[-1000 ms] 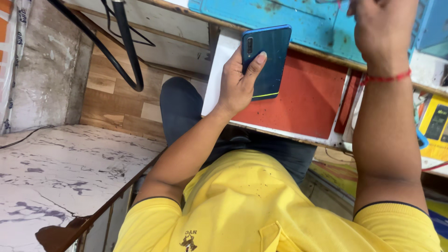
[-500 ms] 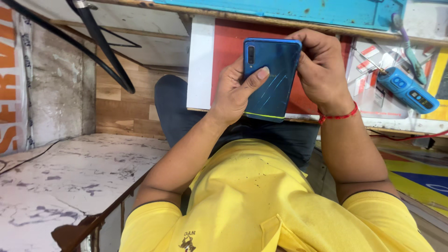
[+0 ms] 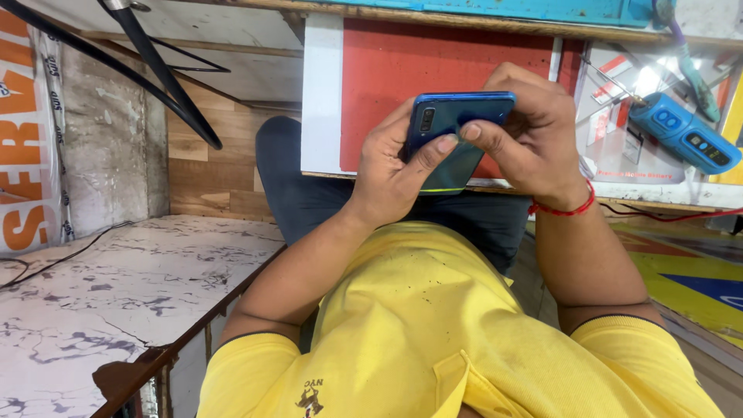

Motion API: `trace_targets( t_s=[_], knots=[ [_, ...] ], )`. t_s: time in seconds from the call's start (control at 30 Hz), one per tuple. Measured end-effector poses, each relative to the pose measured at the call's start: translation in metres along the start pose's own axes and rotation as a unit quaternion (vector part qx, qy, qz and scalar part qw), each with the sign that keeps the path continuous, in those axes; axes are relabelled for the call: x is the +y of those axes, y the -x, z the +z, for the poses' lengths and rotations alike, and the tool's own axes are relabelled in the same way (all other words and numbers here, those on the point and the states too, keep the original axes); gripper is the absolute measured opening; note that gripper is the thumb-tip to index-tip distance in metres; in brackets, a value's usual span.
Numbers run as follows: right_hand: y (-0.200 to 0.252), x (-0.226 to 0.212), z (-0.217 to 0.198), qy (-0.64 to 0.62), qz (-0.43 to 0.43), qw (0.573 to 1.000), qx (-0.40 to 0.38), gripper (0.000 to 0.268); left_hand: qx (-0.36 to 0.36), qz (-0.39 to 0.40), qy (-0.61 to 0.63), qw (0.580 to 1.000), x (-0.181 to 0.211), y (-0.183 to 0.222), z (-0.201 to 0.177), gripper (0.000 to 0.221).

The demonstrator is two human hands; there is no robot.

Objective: The person repairs a smartphone by first using a screwdriver to remove screws from the back cover. They then apply a sealant from a tube along the edges of the phone's internal frame. Finally, they reattach the back cover and secure it with rubber bands while wiping the surface with a tissue.

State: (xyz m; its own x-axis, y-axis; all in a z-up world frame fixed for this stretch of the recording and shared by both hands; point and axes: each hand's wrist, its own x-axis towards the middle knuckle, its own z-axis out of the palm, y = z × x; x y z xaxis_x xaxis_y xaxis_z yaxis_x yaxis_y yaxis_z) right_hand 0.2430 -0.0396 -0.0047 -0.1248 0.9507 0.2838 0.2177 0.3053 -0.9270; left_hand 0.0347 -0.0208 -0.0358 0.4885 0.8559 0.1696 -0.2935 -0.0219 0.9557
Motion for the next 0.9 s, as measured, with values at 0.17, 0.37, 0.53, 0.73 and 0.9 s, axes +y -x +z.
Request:
trace_targets(
  t_s=[0.17, 0.37, 0.53, 0.73, 0.9],
  knots=[
    [0.01, 0.01, 0.007, -0.091, -0.001, 0.995, 0.03, 0.029, -0.005, -0.072, 0.111, 0.991, -0.01, 0.002, 0.003, 0.026],
    [0.002, 0.002, 0.027, -0.214, 0.063, 0.97, 0.1, 0.024, -0.031, -0.113, 0.159, 0.98, -0.018, 0.01, 0.005, 0.037],
    [0.005, 0.009, 0.02, -0.195, 0.113, 0.968, 0.113, 0.016, -0.017, -0.129, 0.165, 0.978, -0.02, 0.012, 0.009, 0.038],
    [0.007, 0.015, 0.015, -0.252, 0.102, 0.957, 0.103, 0.019, -0.014, -0.171, 0.247, 0.954, -0.024, 0.01, 0.009, 0.044],
    [0.002, 0.011, 0.03, -0.256, 0.116, 0.949, 0.145, 0.018, -0.008, -0.187, 0.223, 0.957, -0.032, 0.011, 0.007, 0.045]
  ],
)
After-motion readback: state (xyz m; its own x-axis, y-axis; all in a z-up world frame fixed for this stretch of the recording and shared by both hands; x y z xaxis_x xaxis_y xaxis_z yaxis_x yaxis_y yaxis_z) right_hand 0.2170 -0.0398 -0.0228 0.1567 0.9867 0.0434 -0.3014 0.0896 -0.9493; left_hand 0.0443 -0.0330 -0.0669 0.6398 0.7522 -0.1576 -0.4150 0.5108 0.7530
